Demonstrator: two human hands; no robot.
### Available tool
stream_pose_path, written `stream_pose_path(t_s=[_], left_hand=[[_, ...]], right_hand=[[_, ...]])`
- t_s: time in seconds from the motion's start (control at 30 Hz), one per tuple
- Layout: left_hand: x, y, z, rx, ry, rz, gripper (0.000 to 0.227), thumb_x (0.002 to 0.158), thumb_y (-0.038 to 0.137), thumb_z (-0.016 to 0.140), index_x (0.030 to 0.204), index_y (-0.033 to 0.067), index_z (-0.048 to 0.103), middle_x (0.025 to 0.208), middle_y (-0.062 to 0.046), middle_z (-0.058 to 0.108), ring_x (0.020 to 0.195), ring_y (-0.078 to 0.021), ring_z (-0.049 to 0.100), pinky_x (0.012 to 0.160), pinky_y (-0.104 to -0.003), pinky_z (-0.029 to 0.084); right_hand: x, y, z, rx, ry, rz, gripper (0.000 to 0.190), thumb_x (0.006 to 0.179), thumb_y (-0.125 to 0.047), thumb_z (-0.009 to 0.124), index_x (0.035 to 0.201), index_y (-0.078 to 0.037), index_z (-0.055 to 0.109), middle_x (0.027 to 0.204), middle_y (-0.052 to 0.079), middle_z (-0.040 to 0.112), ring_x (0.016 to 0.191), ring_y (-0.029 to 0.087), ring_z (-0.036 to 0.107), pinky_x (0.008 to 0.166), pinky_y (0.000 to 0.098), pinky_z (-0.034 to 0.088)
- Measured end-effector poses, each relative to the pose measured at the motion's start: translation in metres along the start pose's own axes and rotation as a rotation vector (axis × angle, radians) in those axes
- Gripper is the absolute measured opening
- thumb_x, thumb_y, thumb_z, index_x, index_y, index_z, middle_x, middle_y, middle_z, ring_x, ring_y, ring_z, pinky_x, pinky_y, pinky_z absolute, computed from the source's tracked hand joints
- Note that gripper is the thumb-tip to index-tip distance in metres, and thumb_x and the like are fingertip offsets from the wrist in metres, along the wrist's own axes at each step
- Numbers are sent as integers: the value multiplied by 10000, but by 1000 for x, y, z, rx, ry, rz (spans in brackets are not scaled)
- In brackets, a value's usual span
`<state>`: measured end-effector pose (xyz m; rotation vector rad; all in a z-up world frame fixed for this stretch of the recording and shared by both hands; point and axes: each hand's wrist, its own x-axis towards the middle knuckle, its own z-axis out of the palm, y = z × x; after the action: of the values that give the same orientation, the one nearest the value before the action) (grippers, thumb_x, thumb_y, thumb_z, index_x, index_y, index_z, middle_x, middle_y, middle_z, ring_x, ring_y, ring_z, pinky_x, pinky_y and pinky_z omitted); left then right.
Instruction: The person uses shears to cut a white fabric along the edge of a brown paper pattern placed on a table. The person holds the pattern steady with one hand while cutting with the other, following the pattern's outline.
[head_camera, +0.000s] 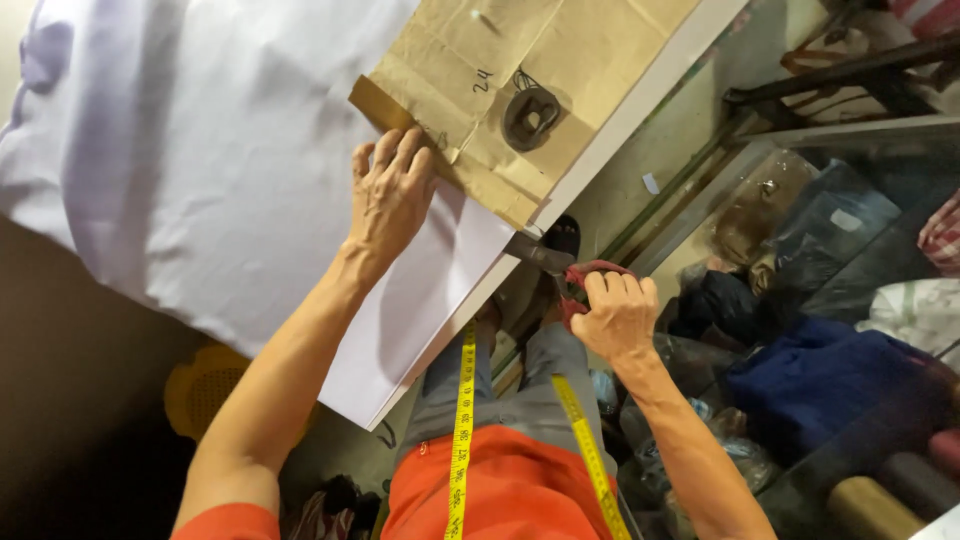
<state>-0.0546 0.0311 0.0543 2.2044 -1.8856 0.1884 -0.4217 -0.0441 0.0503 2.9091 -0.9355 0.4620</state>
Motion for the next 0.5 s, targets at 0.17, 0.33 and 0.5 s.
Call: stream_pose_path(t_s=[0.17,0.33,0.5], left_hand=[[1,-10,11,-69,49,-1,200,912,241,765,1068,161,668,1246,-70,658,1166,-247,592,991,-421,396],[8,-18,11,-133,73,26,100,952,253,733,1017,188,693,1170,-28,672,1102,-211,607,958,-375,408],[3,-19,13,-144,47,21,138,897,236,762,1017,188,712,1157,-29,662,1072,-224,608,852,-359,452]], right_hand=[[10,-6,2,5,-8,38,269,456,-226,593,708,-171,515,638,42,460,564,279,506,613,401,380],[29,-27,0,68,20,74,292,439,-242,600,709,-156,530,646,56,503,582,291,526,617,417,386],[23,-20,10,65,9,83,305,431,-243,612,711,-158,525,650,57,480,586,301,524,609,423,375]])
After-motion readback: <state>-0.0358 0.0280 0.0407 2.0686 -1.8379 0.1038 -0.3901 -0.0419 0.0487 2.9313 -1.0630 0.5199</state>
